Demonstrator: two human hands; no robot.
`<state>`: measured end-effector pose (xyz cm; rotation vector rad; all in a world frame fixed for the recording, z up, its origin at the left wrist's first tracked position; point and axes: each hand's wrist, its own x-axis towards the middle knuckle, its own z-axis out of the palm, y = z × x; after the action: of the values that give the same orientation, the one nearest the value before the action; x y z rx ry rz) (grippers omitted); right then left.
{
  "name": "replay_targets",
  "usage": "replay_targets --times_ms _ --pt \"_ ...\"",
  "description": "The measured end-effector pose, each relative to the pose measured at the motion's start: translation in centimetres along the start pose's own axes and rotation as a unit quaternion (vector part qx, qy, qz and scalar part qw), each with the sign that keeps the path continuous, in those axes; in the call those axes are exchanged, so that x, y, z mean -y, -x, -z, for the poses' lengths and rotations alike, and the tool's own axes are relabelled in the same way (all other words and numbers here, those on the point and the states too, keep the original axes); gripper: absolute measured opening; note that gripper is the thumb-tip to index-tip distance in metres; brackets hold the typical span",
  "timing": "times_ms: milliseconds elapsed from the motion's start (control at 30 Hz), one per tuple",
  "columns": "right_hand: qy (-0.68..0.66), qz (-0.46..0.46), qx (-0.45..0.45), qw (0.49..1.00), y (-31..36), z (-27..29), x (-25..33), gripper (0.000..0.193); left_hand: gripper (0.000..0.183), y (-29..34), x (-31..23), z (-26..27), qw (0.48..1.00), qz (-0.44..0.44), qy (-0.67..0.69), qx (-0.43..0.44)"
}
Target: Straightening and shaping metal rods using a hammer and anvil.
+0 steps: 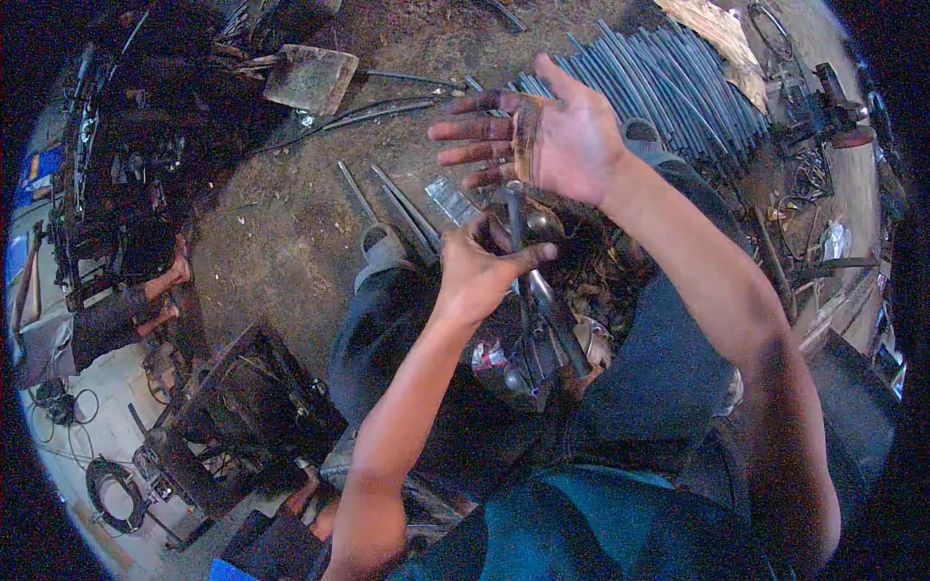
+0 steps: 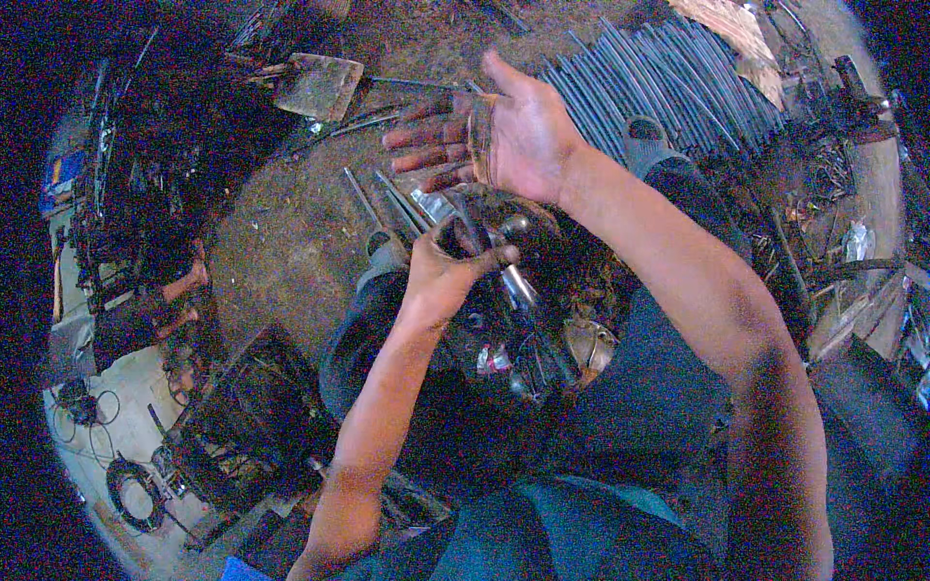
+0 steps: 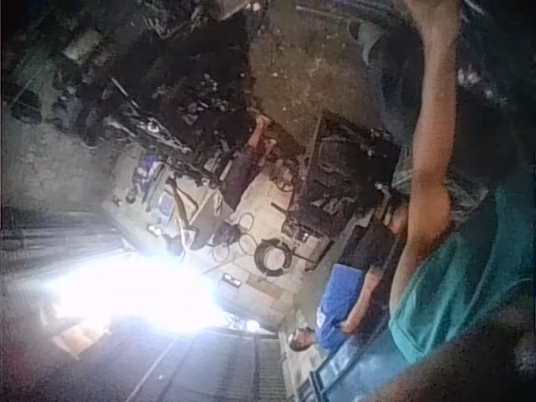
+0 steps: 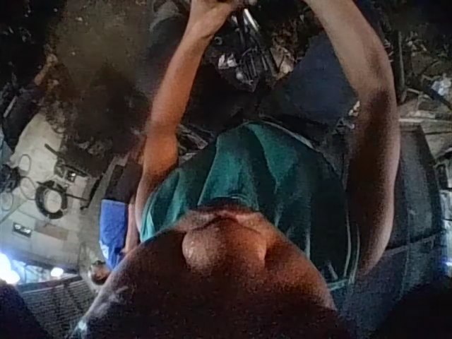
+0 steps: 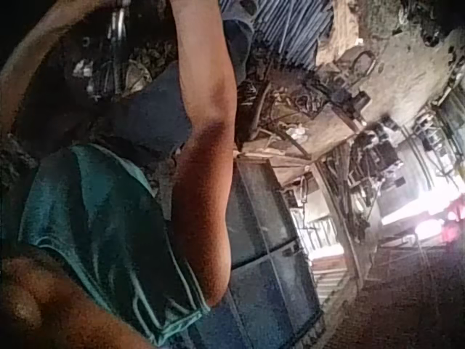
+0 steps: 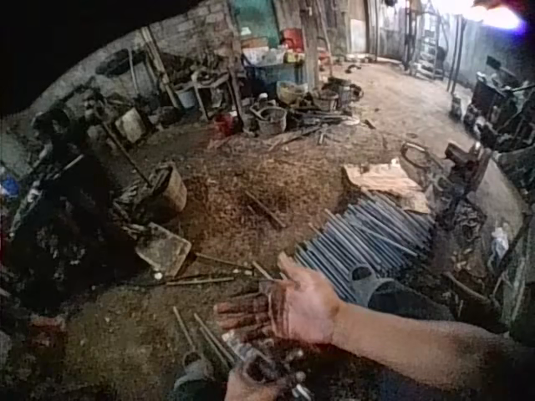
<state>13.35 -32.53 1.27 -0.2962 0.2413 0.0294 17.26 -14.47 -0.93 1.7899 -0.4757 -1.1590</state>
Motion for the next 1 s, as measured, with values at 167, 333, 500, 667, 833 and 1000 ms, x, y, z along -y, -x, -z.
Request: replay_targets --times_ms 167,333,500,667,833,1000 --pt "0.071 -0.009 -0.012 0.997 -0.2 0.7 -0.1 0.073 0.035 0.3 0.0 0.2 0.999 0.008 -0.043 0.014" --pt "0.277 -0.004 -0.164 0.947 -0.1 1.9 -0.2 0.061 0.030 0.5 -4.2 2.3 0.997 -0.011 0.042 -0.064" --pt "0.385 -0.028 -0.163 0.908 0.4 1.9 -0.2 0.063 0.025 -1.6 -2.8 8.0 0.941 -0.018 0.296 -0.166" --pt "0.331 -0.187 -0.047 0.924 1.1 2.3 0.1 0.071 0.028 -2.1 -1.4 13.3 0.885 -0.058 0.413 -0.208" --pt "0.262 -0.164 -0.008 0.951 2.2 1.5 0.8 0.079 0.023 -2.3 -0.7 14.1 0.856 -0.069 0.440 -0.260" --pt "0.245 -0.103 -0.095 0.959 2.1 1.8 2.6 0.077 0.021 -1.8 -1.0 14.0 0.862 -0.048 0.460 -0.206"
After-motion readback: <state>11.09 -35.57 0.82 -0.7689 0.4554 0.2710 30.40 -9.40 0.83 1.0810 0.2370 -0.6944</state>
